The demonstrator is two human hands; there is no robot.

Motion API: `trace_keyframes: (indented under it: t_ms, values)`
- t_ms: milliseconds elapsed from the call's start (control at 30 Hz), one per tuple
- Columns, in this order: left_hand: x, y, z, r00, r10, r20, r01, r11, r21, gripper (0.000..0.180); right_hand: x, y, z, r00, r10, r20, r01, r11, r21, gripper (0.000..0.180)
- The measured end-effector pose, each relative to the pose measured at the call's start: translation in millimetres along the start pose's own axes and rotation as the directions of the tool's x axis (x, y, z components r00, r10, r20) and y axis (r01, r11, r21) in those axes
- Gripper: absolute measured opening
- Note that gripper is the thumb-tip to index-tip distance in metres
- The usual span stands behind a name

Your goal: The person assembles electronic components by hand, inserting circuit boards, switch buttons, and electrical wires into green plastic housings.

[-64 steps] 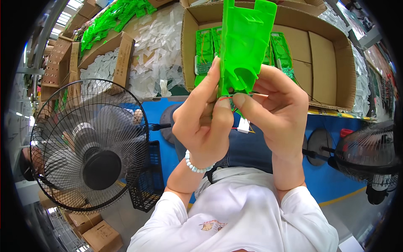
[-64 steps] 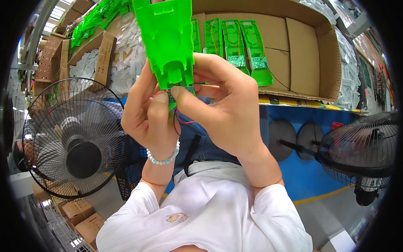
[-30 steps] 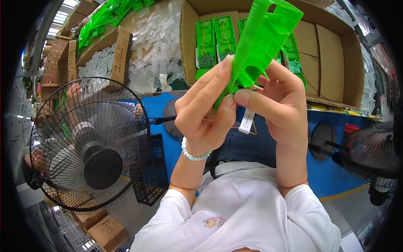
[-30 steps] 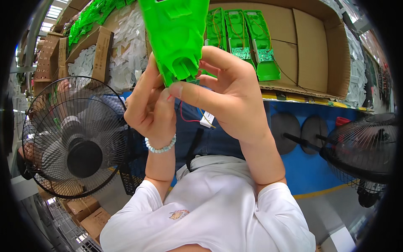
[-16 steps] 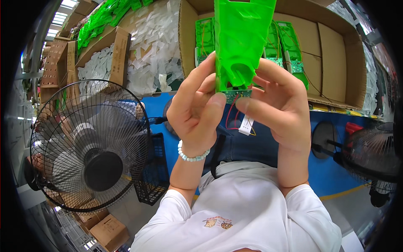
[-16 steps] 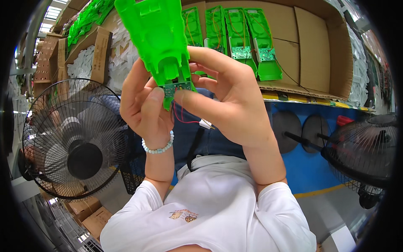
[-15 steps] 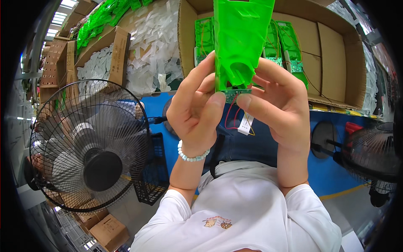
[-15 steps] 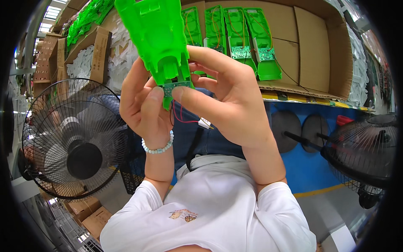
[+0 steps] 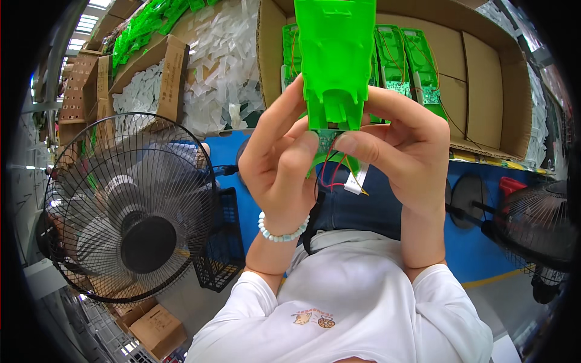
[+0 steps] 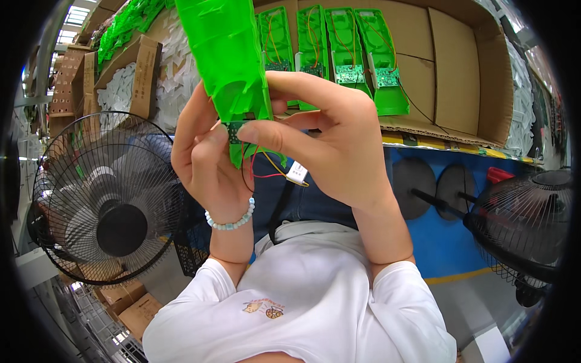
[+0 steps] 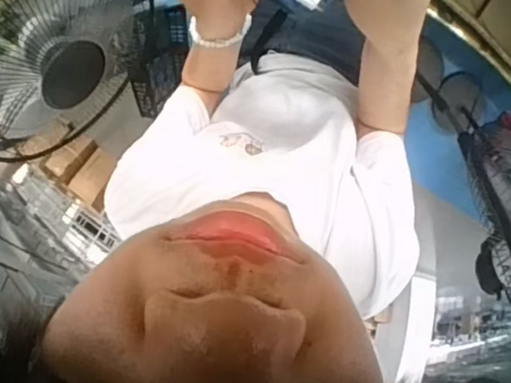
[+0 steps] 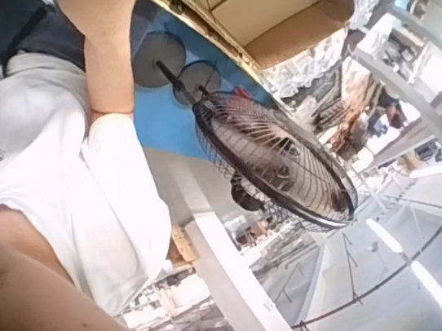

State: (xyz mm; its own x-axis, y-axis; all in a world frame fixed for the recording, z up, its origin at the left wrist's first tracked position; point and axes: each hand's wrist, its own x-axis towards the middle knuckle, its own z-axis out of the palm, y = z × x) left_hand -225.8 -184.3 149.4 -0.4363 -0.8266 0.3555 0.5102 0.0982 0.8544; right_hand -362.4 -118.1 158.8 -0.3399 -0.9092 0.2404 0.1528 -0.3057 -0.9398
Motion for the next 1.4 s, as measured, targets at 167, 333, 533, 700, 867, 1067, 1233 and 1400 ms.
trace_keyframes:
  t_ms: [167, 333, 533, 700, 867, 1067, 1233, 1400]
  values:
    - [2, -4, 11, 0.993, -0.076, -0.085, 0.072, 0.996, -0.048, 0.059, -3, 6, -5, 0.999, 0.015, -0.049, -0.010, 0.995, 0.097, 0.039]
    - [2, 8, 18, 0.986, -0.135, -0.098, 0.126, 0.988, -0.090, 0.065, -8, 3, -5, 0.999, 0.045, -0.015, -0.041, 0.984, 0.173, 0.036]
    - [1, 6, 16, 0.997, -0.079, 0.013, 0.079, 0.997, 0.020, 0.071, -9, -4, -4, 0.997, 0.057, -0.055, -0.051, 0.993, 0.105, 0.034]
    - [0, 7, 17, 1.000, -0.013, 0.014, 0.010, 0.988, 0.154, 0.069, -10, -4, -2, 0.997, 0.031, -0.064, -0.023, 0.993, 0.117, 0.033]
    - [-2, 6, 21, 1.000, -0.003, -0.022, 0.006, 0.987, 0.160, 0.069, -13, -8, -2, 0.997, 0.057, -0.061, -0.048, 0.988, 0.148, 0.032]
    - [2, 15, 26, 0.995, -0.091, -0.047, 0.089, 0.995, -0.038, 0.065, -20, -21, -3, 0.980, 0.105, -0.171, -0.106, 0.994, 0.005, 0.033]
    - [14, 35, 0, 0.991, -0.098, 0.091, 0.121, 0.945, -0.303, 0.059, -27, -36, -18, 0.945, -0.203, 0.255, 0.320, 0.725, -0.609, 0.051]
    - [24, 40, 1, 0.975, -0.174, 0.142, 0.221, 0.847, -0.483, 0.052, -26, -1, 2, 0.909, -0.262, 0.323, 0.400, 0.764, -0.507, 0.028]
